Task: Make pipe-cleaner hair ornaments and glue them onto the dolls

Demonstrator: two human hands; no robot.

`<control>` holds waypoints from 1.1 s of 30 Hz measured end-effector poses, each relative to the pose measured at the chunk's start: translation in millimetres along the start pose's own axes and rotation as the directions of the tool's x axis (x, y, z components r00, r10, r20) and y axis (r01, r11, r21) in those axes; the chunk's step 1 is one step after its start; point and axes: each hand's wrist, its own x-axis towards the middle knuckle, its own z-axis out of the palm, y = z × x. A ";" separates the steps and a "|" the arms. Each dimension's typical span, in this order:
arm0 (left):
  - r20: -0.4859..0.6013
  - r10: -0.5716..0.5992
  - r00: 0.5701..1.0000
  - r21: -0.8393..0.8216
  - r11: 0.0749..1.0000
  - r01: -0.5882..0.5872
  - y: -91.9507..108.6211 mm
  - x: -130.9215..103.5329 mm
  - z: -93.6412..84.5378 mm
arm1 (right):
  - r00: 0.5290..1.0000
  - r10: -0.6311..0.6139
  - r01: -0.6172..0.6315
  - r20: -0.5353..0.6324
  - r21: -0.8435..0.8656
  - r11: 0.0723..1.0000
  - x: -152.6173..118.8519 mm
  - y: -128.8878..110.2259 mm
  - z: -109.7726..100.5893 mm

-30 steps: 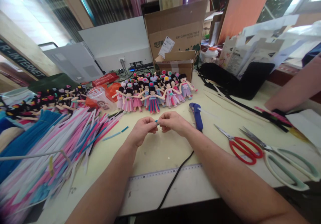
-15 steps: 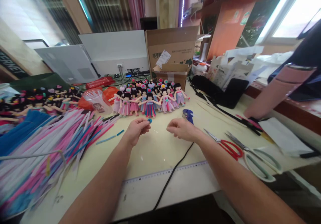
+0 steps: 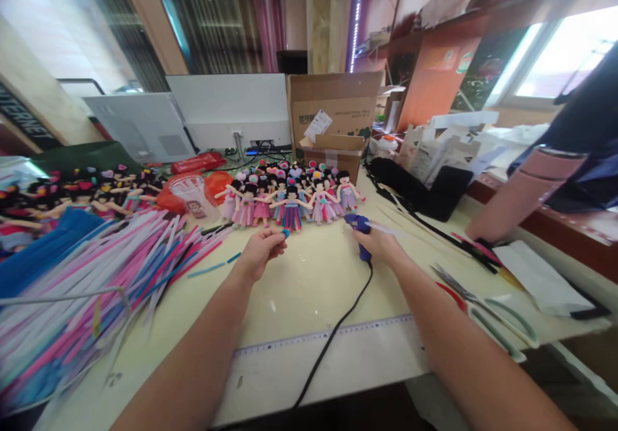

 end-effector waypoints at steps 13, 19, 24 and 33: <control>-0.096 0.010 0.995 0.068 0.998 -0.004 -5.9 9.0 -7.2 | 0.952 -0.105 -0.017 0.286 0.395 0.919 -14.4 -32.1 46.8; -0.090 -0.002 0.996 0.104 0.994 0.012 -4.5 7.5 -3.6 | 0.945 -0.092 -0.013 0.314 0.317 0.948 -17.2 -29.0 45.5; -0.088 0.009 0.996 0.125 0.992 0.002 -4.1 6.3 -1.8 | 0.947 -0.091 0.006 0.308 0.268 0.963 -18.4 -32.6 45.7; -0.073 0.000 0.997 0.137 0.990 0.010 -1.8 4.0 0.2 | 0.950 -0.100 0.033 0.296 0.223 0.974 -20.1 -37.6 46.1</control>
